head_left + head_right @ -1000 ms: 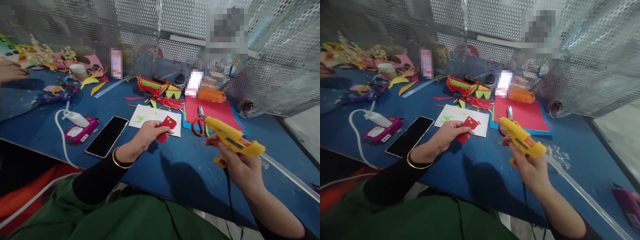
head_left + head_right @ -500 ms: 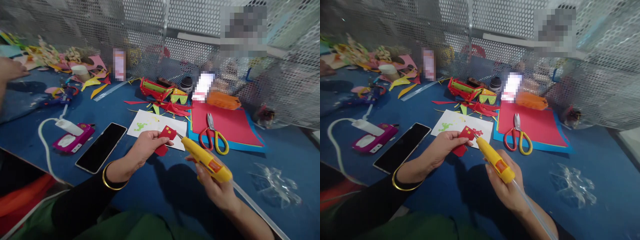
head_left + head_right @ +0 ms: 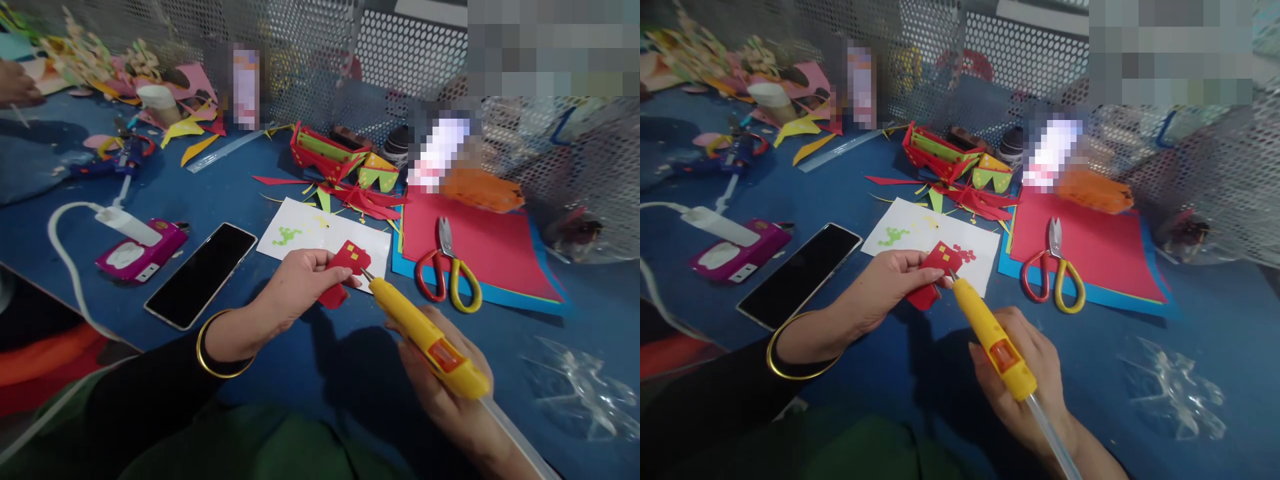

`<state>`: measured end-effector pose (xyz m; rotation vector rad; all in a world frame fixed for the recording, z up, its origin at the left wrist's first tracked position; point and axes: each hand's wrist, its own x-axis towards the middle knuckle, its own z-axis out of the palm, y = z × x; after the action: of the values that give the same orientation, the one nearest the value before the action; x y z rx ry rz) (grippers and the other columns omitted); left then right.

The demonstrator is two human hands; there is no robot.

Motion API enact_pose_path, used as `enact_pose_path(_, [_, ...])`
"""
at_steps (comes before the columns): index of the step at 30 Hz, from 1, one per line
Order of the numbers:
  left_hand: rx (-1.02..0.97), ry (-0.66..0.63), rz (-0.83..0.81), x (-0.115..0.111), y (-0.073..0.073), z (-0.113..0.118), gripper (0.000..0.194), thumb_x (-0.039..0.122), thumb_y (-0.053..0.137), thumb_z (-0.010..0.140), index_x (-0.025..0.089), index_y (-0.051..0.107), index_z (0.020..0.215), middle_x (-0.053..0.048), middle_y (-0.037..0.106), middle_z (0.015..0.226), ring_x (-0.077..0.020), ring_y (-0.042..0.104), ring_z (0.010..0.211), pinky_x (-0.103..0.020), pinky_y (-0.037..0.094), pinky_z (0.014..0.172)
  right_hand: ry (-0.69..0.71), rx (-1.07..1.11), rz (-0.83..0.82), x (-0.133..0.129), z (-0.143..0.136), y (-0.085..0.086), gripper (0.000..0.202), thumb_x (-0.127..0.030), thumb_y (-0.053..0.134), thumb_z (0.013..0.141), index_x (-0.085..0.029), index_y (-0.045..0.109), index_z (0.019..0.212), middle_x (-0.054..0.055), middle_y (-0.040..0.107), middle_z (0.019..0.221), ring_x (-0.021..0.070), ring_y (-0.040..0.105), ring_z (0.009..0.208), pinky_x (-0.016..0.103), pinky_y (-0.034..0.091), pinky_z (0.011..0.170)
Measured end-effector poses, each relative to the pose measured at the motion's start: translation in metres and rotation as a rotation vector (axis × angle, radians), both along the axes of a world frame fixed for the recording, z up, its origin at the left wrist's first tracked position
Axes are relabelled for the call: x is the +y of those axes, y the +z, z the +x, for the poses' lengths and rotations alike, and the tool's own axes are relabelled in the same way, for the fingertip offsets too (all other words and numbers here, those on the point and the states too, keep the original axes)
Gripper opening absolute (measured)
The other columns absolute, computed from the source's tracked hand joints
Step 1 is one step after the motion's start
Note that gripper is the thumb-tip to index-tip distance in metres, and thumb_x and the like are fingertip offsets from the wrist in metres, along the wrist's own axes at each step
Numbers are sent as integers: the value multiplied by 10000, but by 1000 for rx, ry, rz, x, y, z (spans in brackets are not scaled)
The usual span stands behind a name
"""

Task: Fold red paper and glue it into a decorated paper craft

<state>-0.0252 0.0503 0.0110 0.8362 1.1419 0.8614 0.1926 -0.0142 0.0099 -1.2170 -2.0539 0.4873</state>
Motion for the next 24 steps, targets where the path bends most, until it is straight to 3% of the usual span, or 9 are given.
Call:
enact_pose_path(13, [39,0,31,-4,4,2,81,227,746,803,157,774,833,-57,810,834,-139,715,715,-228,529,662,1,-62,28,3,-2,-1,147,-322,526,986,-234,543,869,-6,619,771,123,600,610,242,477,540])
enact_pose_path(24, [49,-27,52,-6,7,2,95,256,752,830,162,763,847,-31,809,824,-102,701,718,-196,499,653,-23,-103,73,4,-2,-1,200,-365,517,1002,-220,581,881,-6,601,741,126,587,595,251,455,521])
